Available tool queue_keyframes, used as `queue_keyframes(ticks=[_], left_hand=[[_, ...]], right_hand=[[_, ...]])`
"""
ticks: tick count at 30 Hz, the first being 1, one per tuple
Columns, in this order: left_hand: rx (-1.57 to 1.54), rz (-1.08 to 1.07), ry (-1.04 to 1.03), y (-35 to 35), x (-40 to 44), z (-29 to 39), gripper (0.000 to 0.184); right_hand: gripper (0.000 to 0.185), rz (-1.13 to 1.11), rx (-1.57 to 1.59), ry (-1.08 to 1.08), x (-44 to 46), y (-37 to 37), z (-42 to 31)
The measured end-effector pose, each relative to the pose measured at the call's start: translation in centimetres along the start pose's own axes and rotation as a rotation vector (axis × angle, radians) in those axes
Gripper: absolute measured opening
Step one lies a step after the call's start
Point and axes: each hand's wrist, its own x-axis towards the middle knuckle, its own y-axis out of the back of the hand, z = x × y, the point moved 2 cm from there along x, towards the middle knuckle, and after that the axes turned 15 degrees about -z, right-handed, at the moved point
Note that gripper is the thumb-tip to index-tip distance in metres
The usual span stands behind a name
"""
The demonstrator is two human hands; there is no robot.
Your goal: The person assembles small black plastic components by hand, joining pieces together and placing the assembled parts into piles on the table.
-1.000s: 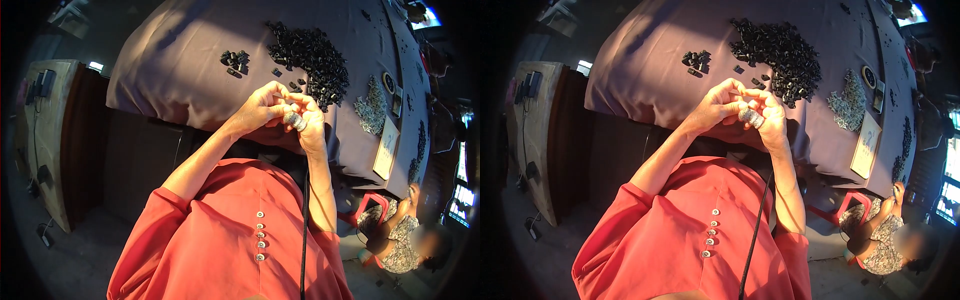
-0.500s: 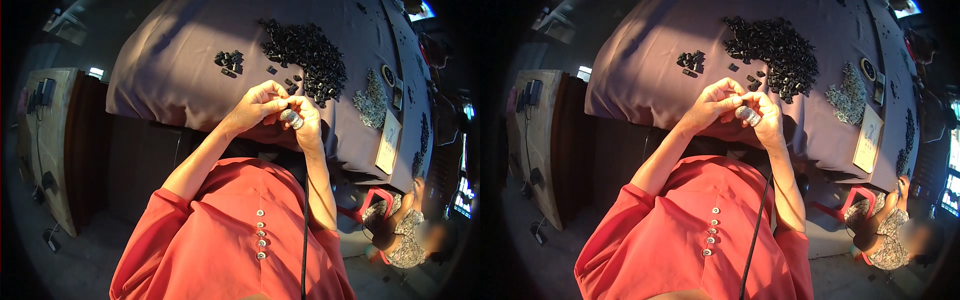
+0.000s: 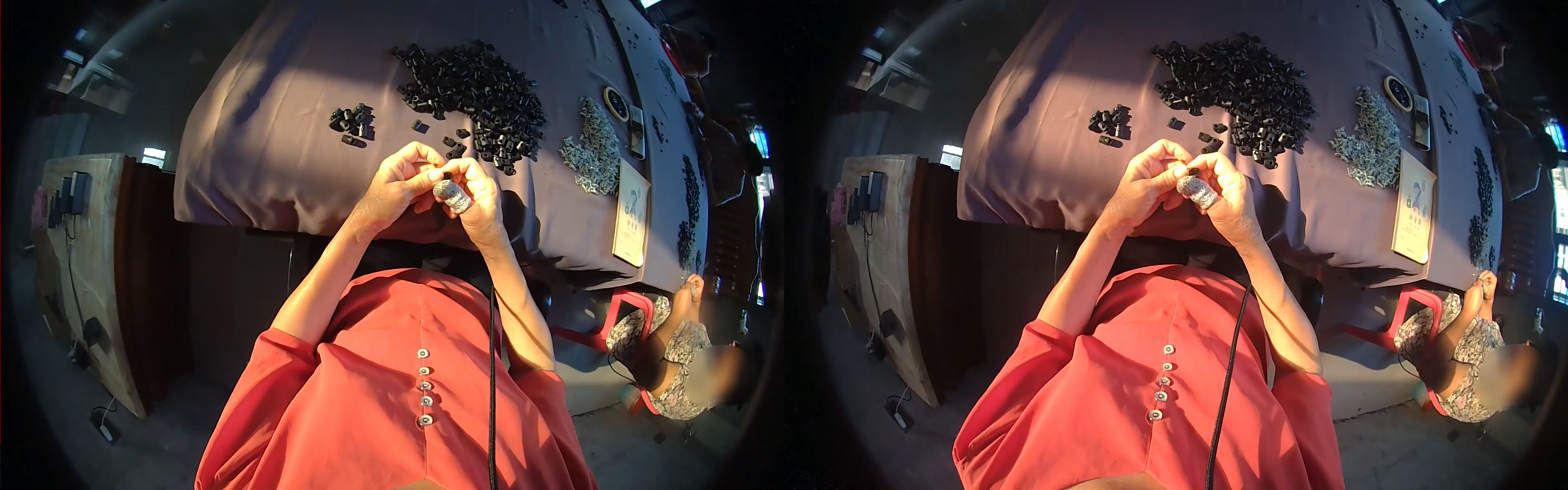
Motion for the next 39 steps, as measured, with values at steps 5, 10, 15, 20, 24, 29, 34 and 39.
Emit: queue_keyframes(ticks=[5, 10, 15, 20, 24, 29, 34, 39], left_hand=[[0.004, -0.004, -0.009, 0.0, -0.1, -0.1, 0.013], [-0.037, -0.011, -0.034, 0.0, -0.2, 0.0, 0.013], [-0.044, -0.008, -0.036, 0.2, -0.2, 0.0, 0.013], [-0.087, -0.002, -0.041, 0.3, -0.2, -0.1, 0.013], [-0.086, -0.004, -0.042, 0.3, -0.2, 0.0, 0.012], [-0.094, -0.030, -0.068, 0.4, -0.1, -0.1, 0.015], [-0.207, -0.153, -0.010, 0.7, -0.8, 0.6, 0.011], [-0.103, -0.304, 0.104, -0.3, -1.1, 1.4, 0.010]], right_hand=[[0.020, 0.012, 0.011, 0.025, 0.1, -0.2, -0.1], [0.018, 0.005, 0.012, 0.061, 0.2, -0.2, 0.0], [0.016, 0.009, 0.078, 0.079, 0.2, -0.2, 0.0], [0.015, 0.005, 0.109, 0.087, 0.2, -0.3, 0.3], [0.014, 0.009, 0.091, 0.085, 0.3, -0.3, 0.1], [0.015, 0.007, 0.126, 0.066, 0.3, -0.2, 0.3], [0.019, 0.024, 0.104, 0.016, 0.4, 0.3, 0.6], [0.018, -0.011, 0.043, -0.163, 2.4, 0.7, -0.7]])
